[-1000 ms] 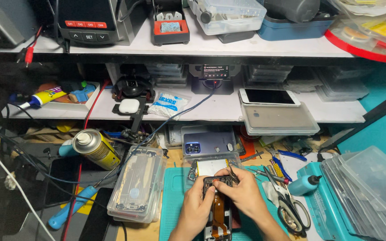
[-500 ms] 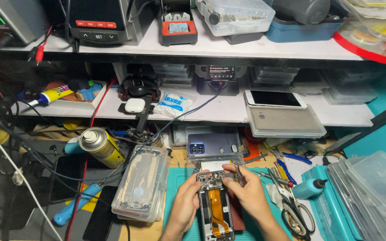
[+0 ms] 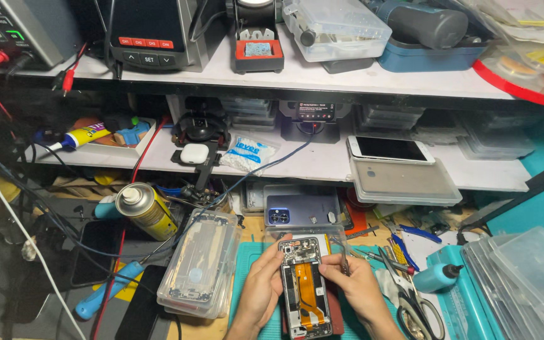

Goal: The person repairs a disassembled smartphone at a workbench, holding the open phone and using a small pry tool to lift and reposition internal components including the battery and flex cables. They rotate the phone to work on different sides and continue prying and adjusting parts inside the chassis.

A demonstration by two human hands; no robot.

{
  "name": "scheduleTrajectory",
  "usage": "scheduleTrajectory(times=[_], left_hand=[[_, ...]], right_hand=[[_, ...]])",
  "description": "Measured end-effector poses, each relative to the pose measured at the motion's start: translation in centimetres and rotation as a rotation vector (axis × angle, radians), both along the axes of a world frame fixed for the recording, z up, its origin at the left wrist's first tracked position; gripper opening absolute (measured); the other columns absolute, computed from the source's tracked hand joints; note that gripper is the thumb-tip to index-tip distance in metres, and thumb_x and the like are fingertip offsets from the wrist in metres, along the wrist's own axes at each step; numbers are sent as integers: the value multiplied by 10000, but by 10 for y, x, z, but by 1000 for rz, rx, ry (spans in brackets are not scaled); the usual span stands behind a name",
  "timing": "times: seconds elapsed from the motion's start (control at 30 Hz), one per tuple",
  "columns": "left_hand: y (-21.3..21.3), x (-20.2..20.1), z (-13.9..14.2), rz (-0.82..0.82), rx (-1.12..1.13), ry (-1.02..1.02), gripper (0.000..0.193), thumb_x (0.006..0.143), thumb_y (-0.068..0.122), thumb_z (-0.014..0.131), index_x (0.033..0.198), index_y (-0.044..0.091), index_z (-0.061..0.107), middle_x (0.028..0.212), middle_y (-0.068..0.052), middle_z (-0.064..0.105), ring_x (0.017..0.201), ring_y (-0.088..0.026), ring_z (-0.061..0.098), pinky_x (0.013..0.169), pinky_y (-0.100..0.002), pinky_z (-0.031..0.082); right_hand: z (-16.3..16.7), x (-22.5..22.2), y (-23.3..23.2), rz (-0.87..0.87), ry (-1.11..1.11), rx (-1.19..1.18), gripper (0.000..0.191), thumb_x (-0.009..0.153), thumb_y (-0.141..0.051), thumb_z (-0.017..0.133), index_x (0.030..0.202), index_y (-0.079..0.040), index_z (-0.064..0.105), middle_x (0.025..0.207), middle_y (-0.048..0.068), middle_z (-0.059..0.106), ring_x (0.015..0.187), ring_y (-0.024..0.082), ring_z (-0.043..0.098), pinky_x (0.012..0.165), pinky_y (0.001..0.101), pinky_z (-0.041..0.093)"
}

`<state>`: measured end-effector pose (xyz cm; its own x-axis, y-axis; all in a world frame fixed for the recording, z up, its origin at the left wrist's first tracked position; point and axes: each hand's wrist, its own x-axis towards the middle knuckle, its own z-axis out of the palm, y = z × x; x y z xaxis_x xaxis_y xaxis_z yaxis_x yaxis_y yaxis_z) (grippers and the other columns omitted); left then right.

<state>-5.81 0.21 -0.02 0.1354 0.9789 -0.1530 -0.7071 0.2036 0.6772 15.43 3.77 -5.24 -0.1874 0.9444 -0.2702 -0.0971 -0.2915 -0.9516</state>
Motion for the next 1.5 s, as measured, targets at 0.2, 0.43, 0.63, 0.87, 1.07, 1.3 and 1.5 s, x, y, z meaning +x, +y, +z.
scheduleTrajectory(times=[0.2, 0.43, 0.63, 0.87, 1.07, 1.3, 1.5], left_hand=[[-12, 3, -10, -162, 148, 230, 453, 967, 1, 564, 1408, -45, 472, 1247, -163, 705, 1101, -192, 689, 954, -322, 555], [-10, -17, -28, 203, 38, 247, 407, 959, 1, 518, 1363, -43, 505, 1166, -191, 733, 1019, -212, 720, 891, -344, 563], [-11, -28, -22, 327, 12, 231, 443, 951, 1, 508, 1394, -20, 497, 1205, -170, 697, 1063, -204, 683, 908, -344, 545], [-15, -28, -20, 371, -9, 214, 452, 942, -4, 508, 1393, -21, 497, 1234, -155, 687, 1081, -199, 680, 924, -353, 542], [-16, -27, -19, 363, -52, 230, 468, 934, -10, 515, 1401, -17, 484, 1233, -163, 689, 1077, -205, 687, 913, -357, 554], [-19, -26, -18, 354, -63, 207, 479, 922, -9, 517, 1399, -11, 478, 1217, -168, 696, 1059, -210, 702, 897, -357, 567], [-17, -22, -20, 323, 6, 196, 463, 941, -9, 530, 1400, -43, 487, 1206, -171, 694, 1047, -203, 692, 880, -347, 563]], right_hand=[[-3, -1, 4, -120, 84, 62, 261, 877, -73, 761, 1086, 84, 747, 851, 98, 732, 742, 120, 647, 710, 270, 515], [6, 7, 11, -96, -121, 134, 280, 906, -142, 689, 1115, 31, 761, 943, 75, 806, 889, 125, 719, 848, 273, 532], [6, 24, 21, -169, -386, 288, 272, 926, -171, 685, 1126, -8, 771, 906, 72, 798, 850, 130, 681, 795, 278, 515], [33, 27, 27, -261, -855, 506, 284, 850, -229, 737, 1067, -49, 774, 1008, 123, 767, 923, 277, 729, 807, 368, 548], [62, 3, 38, -183, -993, 486, 255, 832, -264, 732, 1038, -123, 786, 978, 92, 738, 912, 333, 708, 802, 431, 541], [72, -15, 56, -208, -1140, 558, 200, 825, -254, 739, 973, -140, 809, 969, 141, 719, 912, 385, 679, 797, 492, 514], [69, -22, 75, -194, -1331, 459, 332, 829, -387, 772, 979, -92, 780, 922, 174, 726, 882, 381, 692, 791, 502, 525]])
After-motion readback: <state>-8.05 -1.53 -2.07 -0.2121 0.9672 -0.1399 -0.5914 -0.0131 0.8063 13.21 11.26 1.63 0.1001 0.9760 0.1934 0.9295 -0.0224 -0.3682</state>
